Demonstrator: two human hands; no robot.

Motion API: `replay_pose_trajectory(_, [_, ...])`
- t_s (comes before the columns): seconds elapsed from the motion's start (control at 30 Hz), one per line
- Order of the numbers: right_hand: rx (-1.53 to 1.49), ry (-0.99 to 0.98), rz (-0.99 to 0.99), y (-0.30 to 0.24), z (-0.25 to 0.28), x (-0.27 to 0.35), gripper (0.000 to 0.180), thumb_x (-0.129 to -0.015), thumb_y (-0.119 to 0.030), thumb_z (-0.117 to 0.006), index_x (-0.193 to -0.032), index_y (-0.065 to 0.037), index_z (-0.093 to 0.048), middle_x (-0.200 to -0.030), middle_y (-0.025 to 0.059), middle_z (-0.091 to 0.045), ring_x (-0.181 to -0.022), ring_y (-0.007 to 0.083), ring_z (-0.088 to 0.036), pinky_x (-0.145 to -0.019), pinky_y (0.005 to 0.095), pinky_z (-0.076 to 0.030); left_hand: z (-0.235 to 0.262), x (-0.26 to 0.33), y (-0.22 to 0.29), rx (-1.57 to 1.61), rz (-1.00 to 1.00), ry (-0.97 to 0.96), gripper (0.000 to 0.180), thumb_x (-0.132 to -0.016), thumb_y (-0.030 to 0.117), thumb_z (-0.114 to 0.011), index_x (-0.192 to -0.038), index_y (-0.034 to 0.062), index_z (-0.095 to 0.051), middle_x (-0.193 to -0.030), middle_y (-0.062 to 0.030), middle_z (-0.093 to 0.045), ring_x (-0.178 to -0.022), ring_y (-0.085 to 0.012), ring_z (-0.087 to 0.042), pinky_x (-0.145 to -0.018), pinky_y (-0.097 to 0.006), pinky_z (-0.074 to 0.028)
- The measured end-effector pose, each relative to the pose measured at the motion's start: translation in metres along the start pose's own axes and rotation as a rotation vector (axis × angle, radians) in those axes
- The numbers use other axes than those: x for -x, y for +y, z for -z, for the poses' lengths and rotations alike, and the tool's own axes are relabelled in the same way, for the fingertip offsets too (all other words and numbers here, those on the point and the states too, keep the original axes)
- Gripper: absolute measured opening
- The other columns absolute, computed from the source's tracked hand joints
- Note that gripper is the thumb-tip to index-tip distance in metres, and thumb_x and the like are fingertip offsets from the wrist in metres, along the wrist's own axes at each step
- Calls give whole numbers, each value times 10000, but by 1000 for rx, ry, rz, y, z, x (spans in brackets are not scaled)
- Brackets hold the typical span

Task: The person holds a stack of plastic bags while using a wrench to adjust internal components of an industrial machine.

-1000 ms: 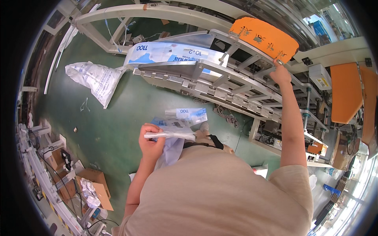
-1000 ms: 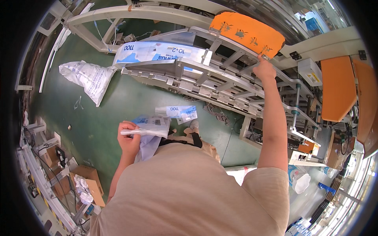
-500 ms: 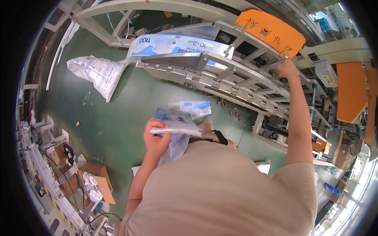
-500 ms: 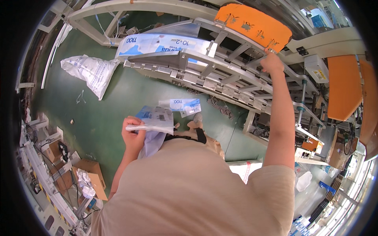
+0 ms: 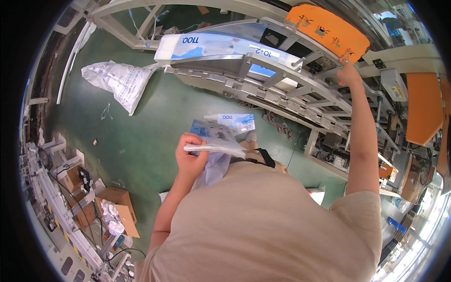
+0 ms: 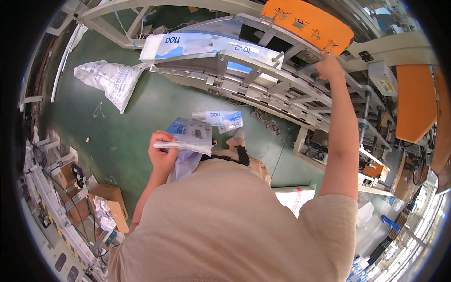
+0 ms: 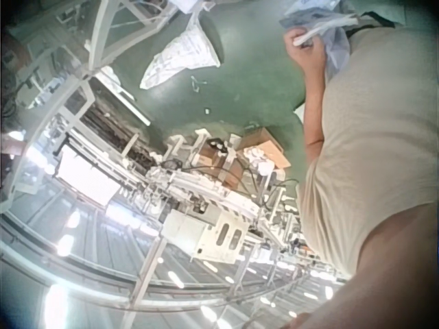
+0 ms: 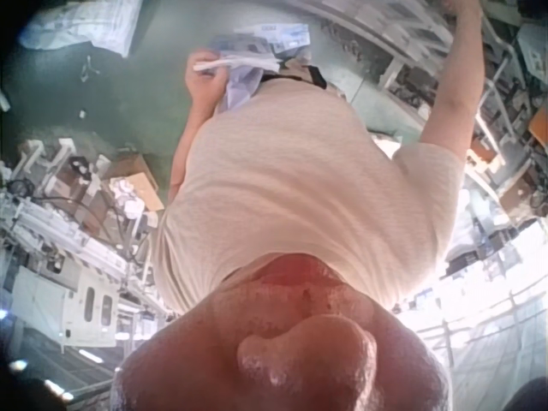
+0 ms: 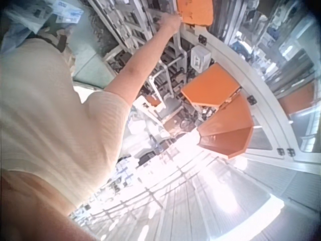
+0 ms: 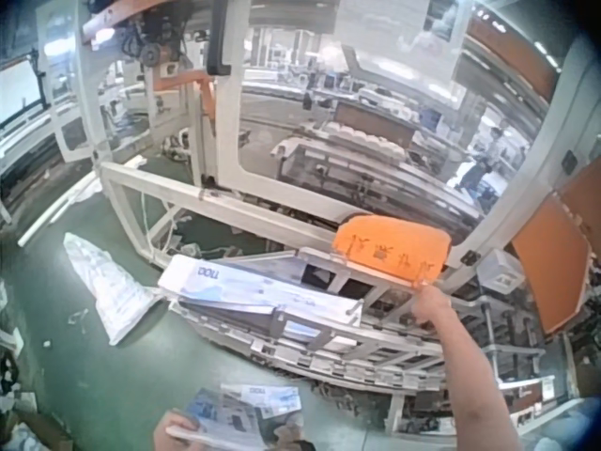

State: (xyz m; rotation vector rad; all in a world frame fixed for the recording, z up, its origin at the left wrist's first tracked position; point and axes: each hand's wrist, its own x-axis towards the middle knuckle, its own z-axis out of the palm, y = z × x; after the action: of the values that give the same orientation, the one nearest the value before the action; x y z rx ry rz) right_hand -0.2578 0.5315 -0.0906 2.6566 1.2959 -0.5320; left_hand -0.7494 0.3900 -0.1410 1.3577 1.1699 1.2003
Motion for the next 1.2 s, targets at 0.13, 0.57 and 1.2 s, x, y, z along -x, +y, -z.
replay_pose_trajectory(0.13, [-28, -15, 1, -9, 3, 4, 601, -719, -128, -410, -1317, -187, -378, -687, 73, -630, -551, 144, -602, -580, 279, -484, 1, 1, -1, -12, -6, 0, 206, -701, -89, -581, -787, 34, -439, -770, -69, -491, -683, -127, -473, -640, -236, -399])
replay_pose_trajectory(0.57, [-116, 143, -38, -3, -3, -1, 334, -726, -282, -448, -945, -74, -592, -875, 55, -647, -603, 160, -636, -680, 280, -480, -15, -2, -5, -12, 17, -105, 202, -709, -85, -549, -808, 38, -422, -798, -65, -454, -717, -133, -451, -643, -235, -385])
replay_pose_trajectory(1.2, [-247, 122, -165, -13, -5, 14, 366, -719, -272, -504, -1007, -80, -623, -1059, 85, -607, -1004, 210, -572, -816, 304, -454, -23, -10, 8, -66, 29, -300, 197, -744, -72, -512, -869, 32, -399, -863, -77, -459, -718, -117, -467, -634, -219, -410])
